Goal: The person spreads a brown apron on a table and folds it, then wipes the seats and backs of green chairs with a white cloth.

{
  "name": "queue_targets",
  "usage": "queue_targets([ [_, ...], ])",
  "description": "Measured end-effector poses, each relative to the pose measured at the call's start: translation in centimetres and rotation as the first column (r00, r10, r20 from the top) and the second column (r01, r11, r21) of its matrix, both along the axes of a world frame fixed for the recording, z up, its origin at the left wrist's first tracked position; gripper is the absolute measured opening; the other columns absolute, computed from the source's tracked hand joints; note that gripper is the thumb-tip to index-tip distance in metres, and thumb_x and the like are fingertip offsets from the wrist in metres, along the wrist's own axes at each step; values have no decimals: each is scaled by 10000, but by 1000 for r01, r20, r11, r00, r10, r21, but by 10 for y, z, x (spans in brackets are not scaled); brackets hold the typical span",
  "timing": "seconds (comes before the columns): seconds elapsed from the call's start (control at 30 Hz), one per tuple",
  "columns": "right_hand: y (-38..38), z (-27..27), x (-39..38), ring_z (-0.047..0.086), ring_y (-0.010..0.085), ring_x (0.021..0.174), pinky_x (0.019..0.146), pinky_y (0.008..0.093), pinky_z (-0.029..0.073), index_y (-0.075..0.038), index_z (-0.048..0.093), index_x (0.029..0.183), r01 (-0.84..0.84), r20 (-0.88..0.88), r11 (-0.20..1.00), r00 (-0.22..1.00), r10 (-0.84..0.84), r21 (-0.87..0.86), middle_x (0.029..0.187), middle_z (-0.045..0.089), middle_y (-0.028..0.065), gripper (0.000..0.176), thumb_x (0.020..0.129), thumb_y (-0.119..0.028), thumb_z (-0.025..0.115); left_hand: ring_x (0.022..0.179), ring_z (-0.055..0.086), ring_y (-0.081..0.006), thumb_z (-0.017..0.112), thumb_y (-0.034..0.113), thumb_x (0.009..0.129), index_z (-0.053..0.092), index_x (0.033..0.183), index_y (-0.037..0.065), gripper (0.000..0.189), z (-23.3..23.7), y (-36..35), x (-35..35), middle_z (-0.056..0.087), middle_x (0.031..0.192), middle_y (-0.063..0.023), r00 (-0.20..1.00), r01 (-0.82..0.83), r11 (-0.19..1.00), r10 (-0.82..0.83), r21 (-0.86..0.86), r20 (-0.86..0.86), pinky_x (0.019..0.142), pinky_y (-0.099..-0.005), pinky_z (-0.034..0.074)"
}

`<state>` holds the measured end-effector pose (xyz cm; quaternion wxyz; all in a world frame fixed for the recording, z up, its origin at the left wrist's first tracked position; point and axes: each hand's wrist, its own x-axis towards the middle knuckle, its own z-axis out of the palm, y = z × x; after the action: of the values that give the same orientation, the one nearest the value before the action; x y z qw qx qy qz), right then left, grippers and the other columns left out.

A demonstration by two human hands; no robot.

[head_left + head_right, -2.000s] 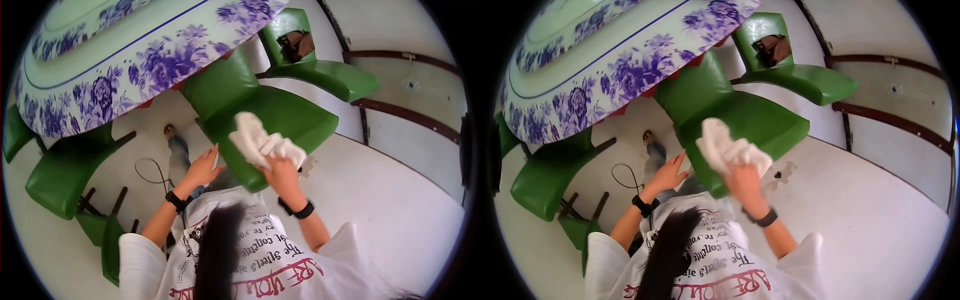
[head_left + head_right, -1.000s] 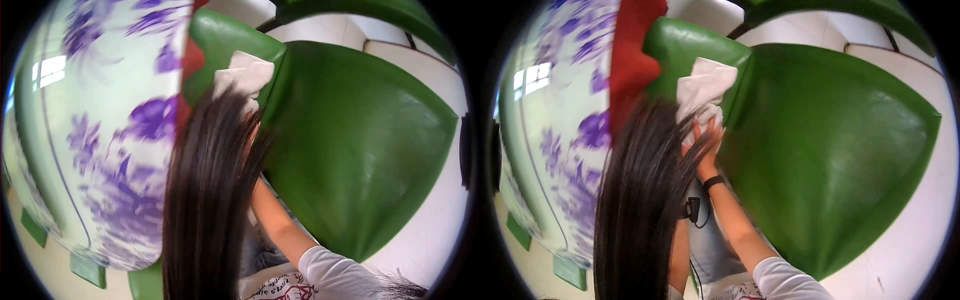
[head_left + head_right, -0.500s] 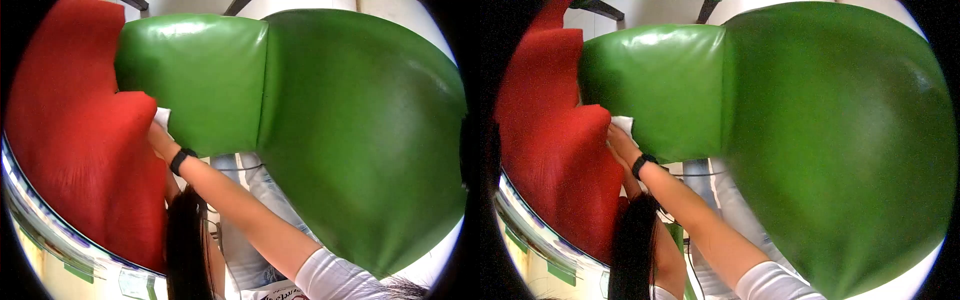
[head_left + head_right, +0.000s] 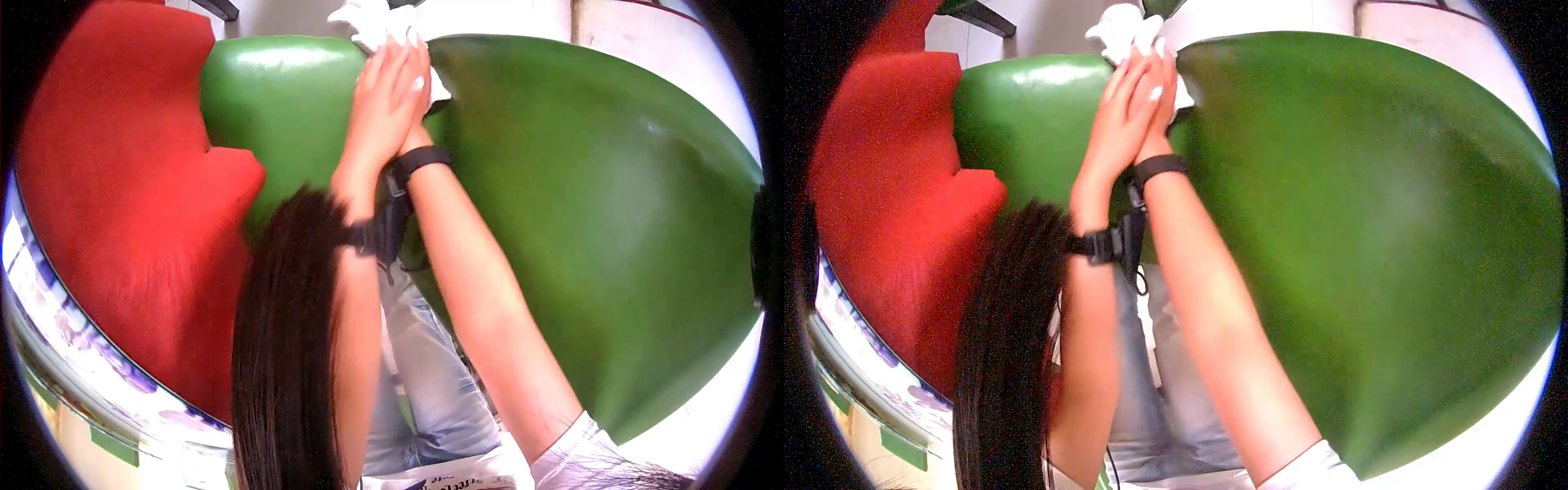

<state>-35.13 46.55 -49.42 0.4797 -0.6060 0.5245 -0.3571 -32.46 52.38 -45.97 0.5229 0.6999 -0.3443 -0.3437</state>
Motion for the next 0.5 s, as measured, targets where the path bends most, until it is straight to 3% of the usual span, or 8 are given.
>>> queue_targets([
  [0.03,12,-12,-1,475,293,1114,1029,439,320,-36,536,1179,-147,-355,946,934,37,-289,1123,564,135,363,883,-246,521,1359,294,-307,557,215,899,479,1335,110,456,4,16,0,367,1431,-177,1000,-20,1000,19,22,21,1109,-383,225],
  [0.1,45,-21,12,451,323,1169,1053,471,290,-40,571,1157,-255,-498,881,867,25,-398,1139,566,145,344,843,-176,538,1354,303,-300,552,175,900,473,1321,37,450,18,56,3,378,1423,-180,994,-70,996,65,50,92,1108,-387,230],
  [0.17,87,-19,26,428,352,1223,1077,504,260,-43,607,1136,-285,-499,868,865,51,-407,1155,567,154,342,804,-107,555,1355,294,-302,604,166,876,433,1337,-3,520,18,106,0,369,1425,-187,942,-247,956,197,160,272,1118,-405,202],
  [0.23,131,-16,30,418,337,1243,1076,498,265,-78,633,1077,-269,-372,900,919,133,-343,1164,568,129,300,789,-58,555,1387,208,-311,665,184,836,295,1416,10,710,18,153,-6,233,1493,-188,889,-392,883,292,256,353,1129,-428,159],
  [0.3,-21,-50,-10,405,326,1264,1071,498,280,-116,641,1065,-343,-298,914,915,272,-217,1190,562,110,320,762,-41,566,1391,180,-340,689,221,817,234,1439,9,799,-18,-5,-47,208,1495,-214,840,-455,842,298,289,454,1128,-454,148],
  [0.4,-5,-46,17,386,312,1290,1064,479,306,-149,641,1080,-488,-271,860,856,440,-149,1300,520,84,391,708,-40,591,1373,208,-381,664,230,833,198,1440,-18,805,-45,9,2,216,1483,-236,767,-424,885,239,192,596,1116,-475,186],
  [0.47,13,-65,-2,418,305,1263,1040,452,335,-125,635,1109,-315,-276,947,917,290,-53,1284,533,98,362,757,-49,596,1333,279,-408,626,211,849,339,1402,45,645,-85,-4,17,278,1440,-254,746,-394,919,327,-10,580,1091,-475,243],
  [0.5,7,-62,-7,422,304,1258,1035,448,338,-123,635,1109,-281,-310,960,913,267,0,1280,535,99,360,759,-49,597,1327,288,-405,621,207,850,357,1390,53,621,-80,-27,27,285,1436,-251,782,-387,921,308,35,542,1086,-470,251],
])
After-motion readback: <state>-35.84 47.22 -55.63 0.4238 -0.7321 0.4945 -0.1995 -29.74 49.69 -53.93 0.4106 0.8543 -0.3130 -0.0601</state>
